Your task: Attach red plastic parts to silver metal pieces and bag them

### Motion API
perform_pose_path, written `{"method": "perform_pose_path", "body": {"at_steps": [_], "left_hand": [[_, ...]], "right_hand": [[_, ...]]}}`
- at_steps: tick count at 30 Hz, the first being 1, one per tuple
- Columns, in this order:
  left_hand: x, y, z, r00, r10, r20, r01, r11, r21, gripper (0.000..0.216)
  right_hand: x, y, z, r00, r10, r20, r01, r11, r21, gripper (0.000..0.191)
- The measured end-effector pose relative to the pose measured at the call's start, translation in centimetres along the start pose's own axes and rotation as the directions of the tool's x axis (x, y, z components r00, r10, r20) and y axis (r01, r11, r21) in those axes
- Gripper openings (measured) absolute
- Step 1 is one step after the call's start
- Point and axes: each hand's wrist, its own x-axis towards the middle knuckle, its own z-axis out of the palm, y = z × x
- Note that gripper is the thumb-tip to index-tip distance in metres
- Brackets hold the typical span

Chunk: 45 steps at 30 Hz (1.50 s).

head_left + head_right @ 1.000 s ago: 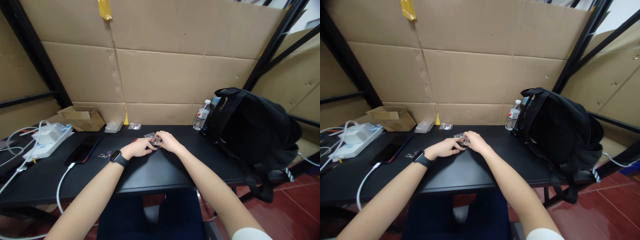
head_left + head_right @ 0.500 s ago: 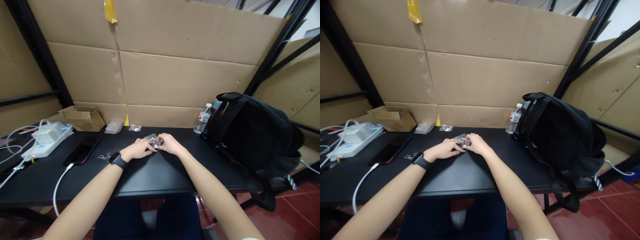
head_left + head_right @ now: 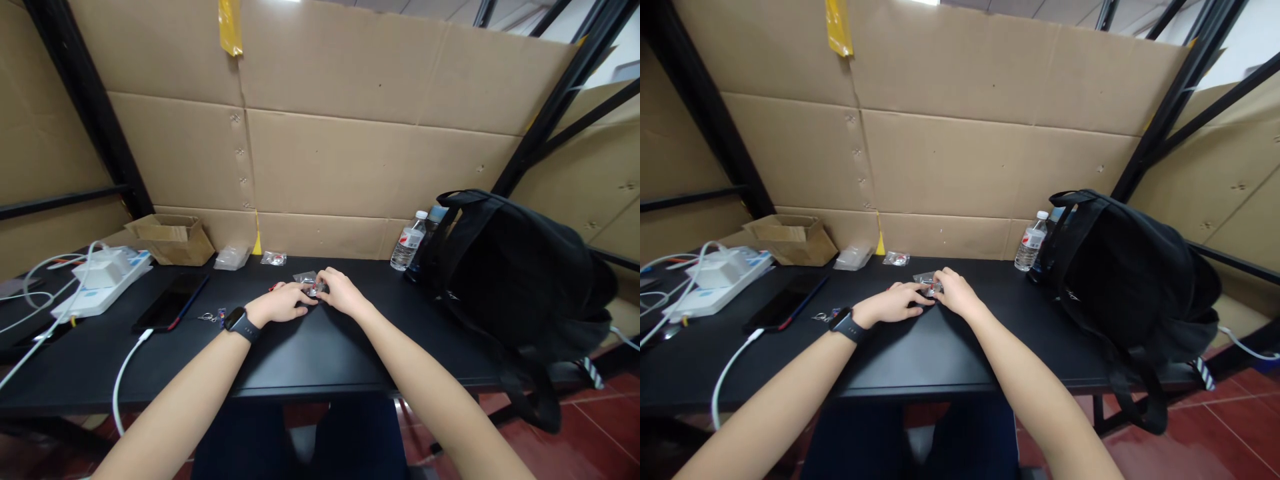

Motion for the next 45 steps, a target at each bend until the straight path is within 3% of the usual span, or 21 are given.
{"method": "perform_pose_path", "body": {"at_steps": [10, 16, 21, 24, 30, 36, 40, 45], "left_hand": [[-0.4, -0.2, -0.8, 1.000, 0.017, 0.013, -0.016, 1.000, -0.024, 0.042], [-0.4, -0.3, -0.6, 1.000, 0.010, 0.013, -0.009, 1.000, -0.022, 0.038], [-0.3, 0.0, -0.6, 0.997, 0.063, -0.048, -0.065, 0.997, -0.038, 0.032], [-0.3, 0.2, -0.9, 0.996, 0.065, -0.061, -0.068, 0.996, -0.050, 0.031], [-0.4, 0.4, -1.1, 0.998, 0.041, -0.046, -0.044, 0.997, -0.060, 0.031], [-0.4, 0.4, -1.1, 0.990, 0.109, -0.092, -0.117, 0.989, -0.085, 0.029], [-0.2, 0.4, -0.9, 0.992, 0.094, -0.078, -0.099, 0.993, -0.058, 0.030], [-0.2, 0.3, -0.9, 0.994, 0.087, -0.066, -0.091, 0.994, -0.061, 0.031]], "right_hand": [[0.0, 0.8, 0.0, 0.995, -0.013, 0.098, 0.027, 0.989, -0.142, 0.045], [-0.2, 0.3, 0.3, 0.995, -0.015, 0.098, 0.033, 0.981, -0.191, 0.023], [-0.1, 0.1, 0.1, 1.000, -0.008, 0.025, 0.013, 0.980, -0.197, 0.032], [-0.1, 0.2, 0.0, 0.998, -0.043, 0.055, 0.052, 0.985, -0.166, 0.039], [0.1, 0.5, 0.1, 0.997, -0.030, 0.065, 0.042, 0.981, -0.189, 0.018], [0.0, 1.2, 0.0, 0.991, -0.096, 0.090, 0.107, 0.986, -0.126, 0.033], [0.3, 1.3, 0.2, 0.995, -0.066, 0.073, 0.079, 0.979, -0.187, 0.016], [0.3, 1.4, 0.0, 0.994, -0.066, 0.081, 0.082, 0.974, -0.211, 0.019]]}}
